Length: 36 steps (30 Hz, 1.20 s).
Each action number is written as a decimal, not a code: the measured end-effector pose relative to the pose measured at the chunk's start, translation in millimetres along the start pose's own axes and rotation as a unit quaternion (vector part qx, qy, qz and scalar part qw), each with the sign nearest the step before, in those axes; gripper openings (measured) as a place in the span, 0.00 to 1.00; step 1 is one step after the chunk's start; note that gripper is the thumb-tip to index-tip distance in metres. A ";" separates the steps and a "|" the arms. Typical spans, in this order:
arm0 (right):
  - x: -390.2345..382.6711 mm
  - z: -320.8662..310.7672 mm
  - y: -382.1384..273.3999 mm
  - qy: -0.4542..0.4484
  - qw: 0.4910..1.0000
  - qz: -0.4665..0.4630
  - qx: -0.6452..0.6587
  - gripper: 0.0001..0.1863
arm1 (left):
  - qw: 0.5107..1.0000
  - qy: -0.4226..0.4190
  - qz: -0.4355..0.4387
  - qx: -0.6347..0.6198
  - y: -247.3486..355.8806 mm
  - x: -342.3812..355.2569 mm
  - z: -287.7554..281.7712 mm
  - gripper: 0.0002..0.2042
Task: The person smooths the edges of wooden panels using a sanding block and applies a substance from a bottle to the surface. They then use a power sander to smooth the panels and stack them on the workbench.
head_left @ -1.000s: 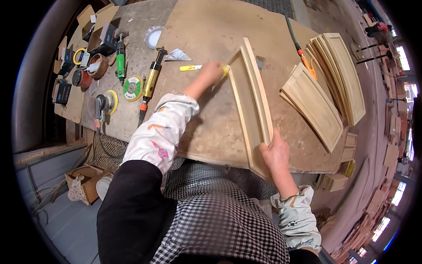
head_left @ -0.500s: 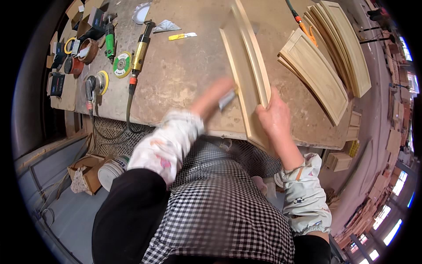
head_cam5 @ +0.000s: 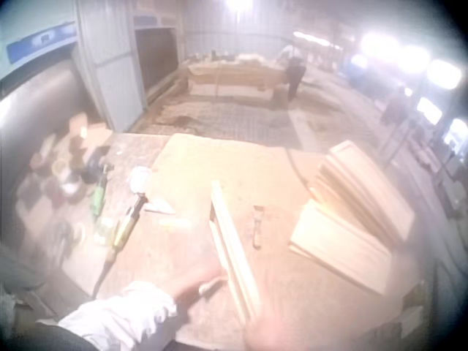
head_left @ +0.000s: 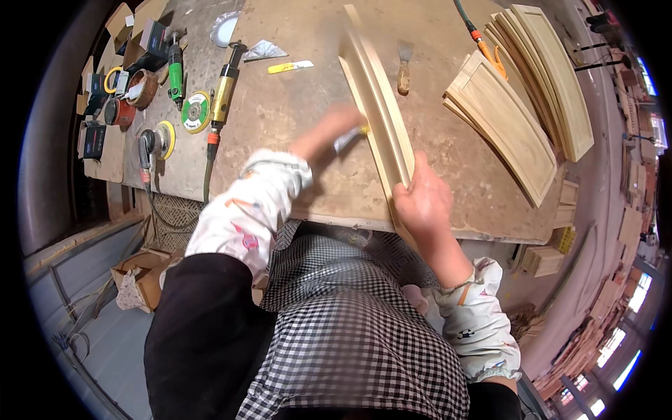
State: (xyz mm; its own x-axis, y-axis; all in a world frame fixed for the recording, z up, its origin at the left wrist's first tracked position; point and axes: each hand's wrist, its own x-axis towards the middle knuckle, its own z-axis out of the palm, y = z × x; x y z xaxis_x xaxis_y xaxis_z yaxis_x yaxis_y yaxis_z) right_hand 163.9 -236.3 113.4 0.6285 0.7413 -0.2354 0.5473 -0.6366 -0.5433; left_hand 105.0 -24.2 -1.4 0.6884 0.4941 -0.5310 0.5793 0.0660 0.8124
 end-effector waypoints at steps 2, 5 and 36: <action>3.1 -0.2 1.4 -0.002 1.000 0.002 0.006 0.22 | 0.979 0.048 0.103 0.167 -22.3 63.9 -30.7 0.13; 2.9 1.0 5.4 0.006 1.000 -0.007 -0.001 0.23 | 0.934 0.114 0.164 0.295 -14.5 115.2 -79.0 0.14; 14.9 0.3 7.7 -0.001 0.998 0.056 -0.014 0.22 | 0.956 0.197 0.096 0.194 -28.6 43.0 4.7 0.14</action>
State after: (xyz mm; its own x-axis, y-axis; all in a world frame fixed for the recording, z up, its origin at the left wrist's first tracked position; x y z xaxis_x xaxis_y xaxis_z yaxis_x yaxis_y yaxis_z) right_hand 177.3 -230.1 105.5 0.6856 0.6660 -0.2938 0.4895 -0.7206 -0.4911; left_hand 120.1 -8.9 -48.7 0.6241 0.7585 -0.1876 0.6305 -0.3470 0.6943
